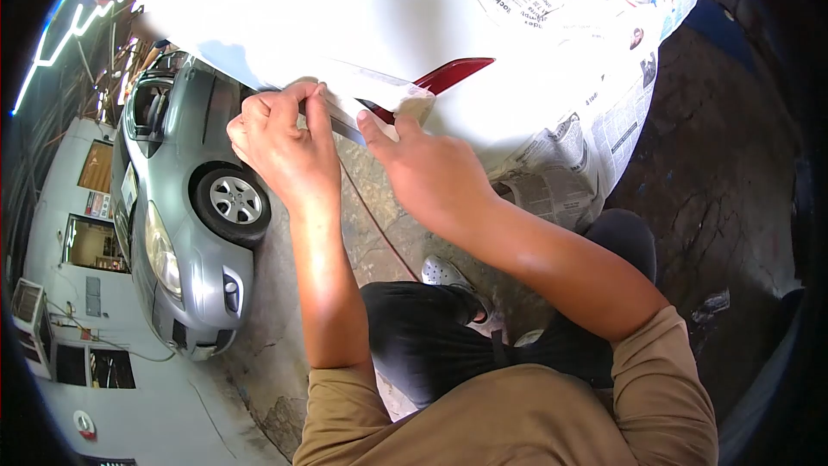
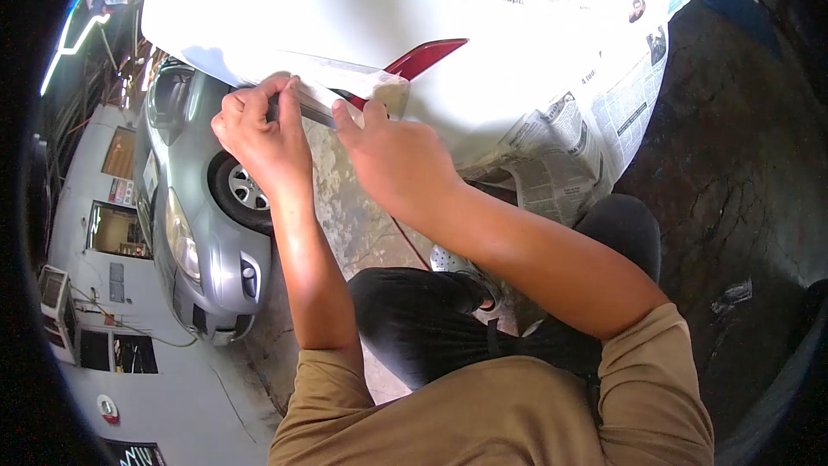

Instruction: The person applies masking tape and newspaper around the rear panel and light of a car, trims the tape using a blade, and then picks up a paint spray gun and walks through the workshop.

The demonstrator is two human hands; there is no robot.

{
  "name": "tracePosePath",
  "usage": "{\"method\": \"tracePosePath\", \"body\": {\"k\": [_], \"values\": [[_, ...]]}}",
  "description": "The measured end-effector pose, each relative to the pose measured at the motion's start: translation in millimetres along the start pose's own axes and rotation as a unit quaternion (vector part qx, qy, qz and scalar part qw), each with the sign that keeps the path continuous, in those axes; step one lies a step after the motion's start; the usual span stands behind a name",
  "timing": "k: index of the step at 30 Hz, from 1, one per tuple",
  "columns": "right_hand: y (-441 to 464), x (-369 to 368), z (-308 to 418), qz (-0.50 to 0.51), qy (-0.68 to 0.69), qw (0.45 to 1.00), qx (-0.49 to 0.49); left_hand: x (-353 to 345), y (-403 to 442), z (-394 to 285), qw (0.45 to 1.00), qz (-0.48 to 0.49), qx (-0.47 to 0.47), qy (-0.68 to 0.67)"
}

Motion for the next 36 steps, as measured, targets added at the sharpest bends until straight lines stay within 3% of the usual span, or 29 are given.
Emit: {"method": "tracePosePath", "body": {"k": [3, 9, 15, 21, 23, 25, 27, 30, 36], "values": [[2, 0, -1, 0.020, -0.002, 1.000, -0.010, -6, -5, 8, 0.999, 0.024, 0.007, 0.022], [3, -2, -2, -0.001, 0.012, 1.000, -0.010, 2, -17, 16, 0.993, -0.111, 0.035, -0.001], [-5, 3, -2, 0.003, 0.074, 0.997, -0.003, -12, -37, 36, 0.976, -0.105, 0.174, -0.077], [-24, 46, 8, -0.071, 0.111, 0.991, -0.001, -14, -43, 49, 0.966, -0.122, 0.197, -0.116], [-27, 61, 18, -0.176, 0.103, 0.977, 0.066, -15, -44, 51, 0.960, -0.120, 0.211, -0.141], [-35, 62, 21, -0.207, 0.110, 0.970, 0.067, -15, -43, 51, 0.959, -0.123, 0.210, -0.144], [-44, 45, 15, -0.167, 0.128, 0.978, 0.008, -13, -41, 49, 0.962, -0.119, 0.204, -0.137], [-45, -9, -2, -0.018, 0.142, 0.988, -0.051, -13, -40, 49, 0.964, -0.123, 0.191, -0.138], [-33, -38, -7, 0.130, 0.089, 0.984, -0.087, -11, -37, 46, 0.969, -0.122, 0.177, -0.120]]}}
Point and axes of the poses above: each hand's wrist, its own y-axis towards the middle knuckle, its own x-axis out of the back of the hand, z = x × y, the point moved 9 cm from there along y, towards the middle knuckle, and after that the axes turned 13 degrees about -y, right-handed, at the moved point
